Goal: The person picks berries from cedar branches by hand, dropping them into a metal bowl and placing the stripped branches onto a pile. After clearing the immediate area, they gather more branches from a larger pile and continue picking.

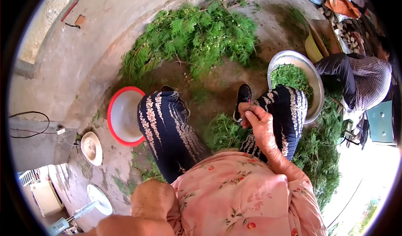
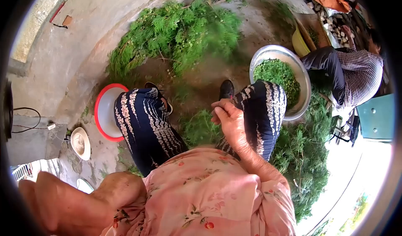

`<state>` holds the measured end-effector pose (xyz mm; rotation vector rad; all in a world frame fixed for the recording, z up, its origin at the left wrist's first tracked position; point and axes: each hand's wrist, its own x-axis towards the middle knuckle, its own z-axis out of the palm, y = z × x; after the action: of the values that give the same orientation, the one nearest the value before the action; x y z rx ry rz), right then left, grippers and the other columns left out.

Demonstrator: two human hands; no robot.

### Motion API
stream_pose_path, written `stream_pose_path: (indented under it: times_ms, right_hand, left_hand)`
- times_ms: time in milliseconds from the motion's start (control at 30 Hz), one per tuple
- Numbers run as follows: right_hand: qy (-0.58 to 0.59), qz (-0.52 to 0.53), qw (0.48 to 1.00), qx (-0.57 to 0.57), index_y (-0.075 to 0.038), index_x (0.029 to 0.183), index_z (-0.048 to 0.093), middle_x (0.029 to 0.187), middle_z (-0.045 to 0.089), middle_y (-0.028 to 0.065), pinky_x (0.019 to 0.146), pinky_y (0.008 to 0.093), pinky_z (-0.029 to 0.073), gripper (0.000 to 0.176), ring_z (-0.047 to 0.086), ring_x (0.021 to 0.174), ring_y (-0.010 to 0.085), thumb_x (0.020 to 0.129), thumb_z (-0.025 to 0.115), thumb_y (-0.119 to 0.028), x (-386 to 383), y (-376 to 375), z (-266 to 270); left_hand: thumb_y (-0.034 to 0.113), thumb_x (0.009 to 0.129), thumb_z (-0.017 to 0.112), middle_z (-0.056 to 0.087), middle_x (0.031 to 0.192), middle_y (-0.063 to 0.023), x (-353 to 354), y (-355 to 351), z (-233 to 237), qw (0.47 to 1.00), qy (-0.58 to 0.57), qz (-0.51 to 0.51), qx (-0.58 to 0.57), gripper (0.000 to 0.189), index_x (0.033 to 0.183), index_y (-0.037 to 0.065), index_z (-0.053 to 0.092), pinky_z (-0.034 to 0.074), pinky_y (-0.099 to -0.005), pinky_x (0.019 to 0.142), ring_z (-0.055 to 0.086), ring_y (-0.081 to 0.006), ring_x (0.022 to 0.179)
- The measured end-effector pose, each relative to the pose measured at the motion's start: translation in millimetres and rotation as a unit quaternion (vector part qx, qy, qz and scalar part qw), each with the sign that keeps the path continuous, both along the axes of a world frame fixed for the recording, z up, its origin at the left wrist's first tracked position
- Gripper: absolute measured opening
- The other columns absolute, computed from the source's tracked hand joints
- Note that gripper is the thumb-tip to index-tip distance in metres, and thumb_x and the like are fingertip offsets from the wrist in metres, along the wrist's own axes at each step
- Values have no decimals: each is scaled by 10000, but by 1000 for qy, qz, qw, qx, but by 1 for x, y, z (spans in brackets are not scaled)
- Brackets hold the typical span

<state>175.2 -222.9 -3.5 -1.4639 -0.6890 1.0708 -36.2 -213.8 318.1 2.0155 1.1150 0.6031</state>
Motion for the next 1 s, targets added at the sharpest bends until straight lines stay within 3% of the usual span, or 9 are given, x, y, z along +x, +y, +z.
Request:
stream_pose_path:
  times_ms: [100,333,400,567,667,767,900,933,1000]
  right_hand:
    - [-10,38,999,-21,13,959,592,755,582,29,557,225,459,152,552,617,92,868,483,-39,-9,5,9]
    - [-34,111,992,-50,20,958,585,716,578,32,551,222,456,156,552,609,90,875,488,-69,-18,54,21]
    - [-17,102,994,-27,21,928,603,636,570,43,511,219,432,146,531,549,91,844,525,-70,-21,83,8]
    - [6,107,987,-123,17,885,606,662,571,71,449,248,432,144,544,517,120,818,522,-78,-28,155,-69]
    - [-13,142,965,-219,23,916,597,692,579,54,434,249,429,156,548,526,124,842,529,-96,-33,172,-131]
    - [-95,208,943,-242,13,927,607,696,585,59,428,264,442,162,557,519,133,832,536,-98,-35,175,-203]
    - [-134,228,921,-287,11,924,616,687,596,82,428,286,460,163,582,510,151,819,542,-89,-31,180,-256]
    - [-150,218,922,-282,3,882,628,698,603,110,495,313,465,163,590,561,203,779,555,-99,-29,183,-265]
    - [-181,199,924,-272,-11,797,651,719,617,167,627,368,475,162,608,663,307,698,580,-118,-23,189,-283]
  left_hand:
    - [117,621,685,541,712,-61,-11,24,-32,988,-125,-23,87,267,843,17,575,412,-246,558,500,-173,607]
    - [82,672,631,571,708,-56,-17,82,-89,903,-367,-26,221,186,842,18,591,415,-266,534,527,-181,579]
    - [72,687,616,580,706,-55,-5,99,-107,911,-346,-47,218,165,842,18,596,416,-272,527,535,-184,571]
    - [100,680,587,502,628,-47,65,118,-185,942,-92,-231,226,164,811,3,564,396,-306,515,509,-185,552]
    - [150,670,560,441,590,-3,104,123,-218,910,94,-314,255,135,732,32,541,331,-290,497,469,-149,540]
    - [170,676,557,440,597,16,110,154,-218,850,180,-371,328,128,704,46,540,304,-272,516,474,-125,573]
    - [208,699,538,424,616,-2,116,174,-257,900,106,-321,275,181,731,31,544,288,-279,535,439,-132,596]
    - [219,708,530,424,626,-15,116,180,-268,908,94,-317,259,206,749,18,549,292,-284,537,430,-139,600]
    - [219,712,527,441,647,-31,109,187,-296,897,86,-279,332,236,784,-3,562,305,-293,545,432,-143,613]
